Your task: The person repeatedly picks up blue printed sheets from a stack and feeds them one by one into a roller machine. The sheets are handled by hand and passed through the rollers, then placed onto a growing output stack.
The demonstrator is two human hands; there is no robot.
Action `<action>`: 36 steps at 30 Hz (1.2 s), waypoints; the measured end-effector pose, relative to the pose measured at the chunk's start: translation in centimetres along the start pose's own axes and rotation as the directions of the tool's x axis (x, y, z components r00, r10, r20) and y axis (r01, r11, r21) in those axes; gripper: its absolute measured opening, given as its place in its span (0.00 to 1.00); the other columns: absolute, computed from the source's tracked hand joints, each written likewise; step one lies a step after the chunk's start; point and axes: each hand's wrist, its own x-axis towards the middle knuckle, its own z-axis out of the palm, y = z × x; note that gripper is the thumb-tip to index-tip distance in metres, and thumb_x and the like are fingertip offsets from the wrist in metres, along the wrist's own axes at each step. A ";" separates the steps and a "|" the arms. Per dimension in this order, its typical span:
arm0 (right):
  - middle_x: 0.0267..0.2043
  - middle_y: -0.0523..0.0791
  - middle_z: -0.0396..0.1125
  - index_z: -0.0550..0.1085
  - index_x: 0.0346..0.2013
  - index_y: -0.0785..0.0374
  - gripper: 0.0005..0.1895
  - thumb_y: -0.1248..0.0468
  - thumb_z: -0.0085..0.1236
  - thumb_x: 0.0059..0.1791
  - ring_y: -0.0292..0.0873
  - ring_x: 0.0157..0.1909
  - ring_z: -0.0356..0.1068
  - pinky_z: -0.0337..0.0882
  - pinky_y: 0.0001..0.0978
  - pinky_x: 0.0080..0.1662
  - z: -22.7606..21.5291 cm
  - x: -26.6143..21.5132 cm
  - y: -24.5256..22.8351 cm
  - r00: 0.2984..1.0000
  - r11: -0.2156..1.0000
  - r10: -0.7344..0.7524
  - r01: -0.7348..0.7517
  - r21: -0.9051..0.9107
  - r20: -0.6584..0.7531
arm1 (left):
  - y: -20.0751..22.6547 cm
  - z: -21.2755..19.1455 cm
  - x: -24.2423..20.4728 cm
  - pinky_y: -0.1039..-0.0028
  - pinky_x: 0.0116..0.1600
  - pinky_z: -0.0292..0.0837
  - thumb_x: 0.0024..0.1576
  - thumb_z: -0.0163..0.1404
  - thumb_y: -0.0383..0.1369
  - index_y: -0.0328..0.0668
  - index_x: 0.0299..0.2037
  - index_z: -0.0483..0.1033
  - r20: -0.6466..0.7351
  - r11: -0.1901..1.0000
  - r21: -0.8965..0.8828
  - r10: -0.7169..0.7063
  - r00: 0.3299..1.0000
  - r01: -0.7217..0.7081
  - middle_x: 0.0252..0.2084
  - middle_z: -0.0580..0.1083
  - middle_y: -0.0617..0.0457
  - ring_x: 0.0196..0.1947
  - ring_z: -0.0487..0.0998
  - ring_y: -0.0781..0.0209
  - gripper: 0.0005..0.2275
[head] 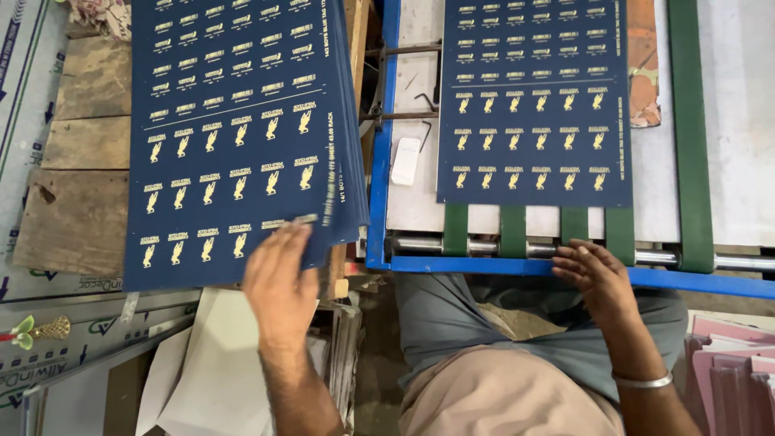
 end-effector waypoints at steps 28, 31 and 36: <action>0.44 0.44 0.72 0.72 0.52 0.69 0.12 0.72 0.53 0.53 0.38 0.45 0.73 0.74 0.29 0.50 12.5 -3.0 -7.6 0.984 0.973 -0.157 0.168 0.161 -0.082 | 8.5 0.5 1.0 0.45 0.72 0.52 0.59 0.54 0.43 0.32 0.59 0.73 0.250 0.984 0.084 0.135 0.959 -0.160 0.64 0.70 0.39 0.68 0.64 0.41 0.24; 0.46 0.45 0.71 0.72 0.55 0.71 0.13 0.75 0.54 0.55 0.38 0.47 0.72 0.72 0.27 0.52 8.2 -1.5 -7.9 0.950 0.949 -0.294 0.303 0.089 -0.107 | 5.9 0.2 1.6 0.47 0.72 0.54 0.58 0.56 0.41 0.31 0.59 0.73 0.168 0.977 0.184 0.073 0.983 -0.104 0.63 0.70 0.38 0.68 0.65 0.39 0.23; 0.45 0.45 0.70 0.75 0.58 0.68 0.14 0.75 0.57 0.57 0.38 0.36 0.66 0.62 0.26 0.31 2.7 1.7 -6.9 0.870 0.928 -0.369 0.367 -0.069 -0.328 | 3.1 1.3 2.1 0.55 0.69 0.64 0.58 0.56 0.32 0.32 0.61 0.74 0.156 0.965 0.237 0.080 0.984 -0.116 0.61 0.74 0.41 0.64 0.72 0.44 0.21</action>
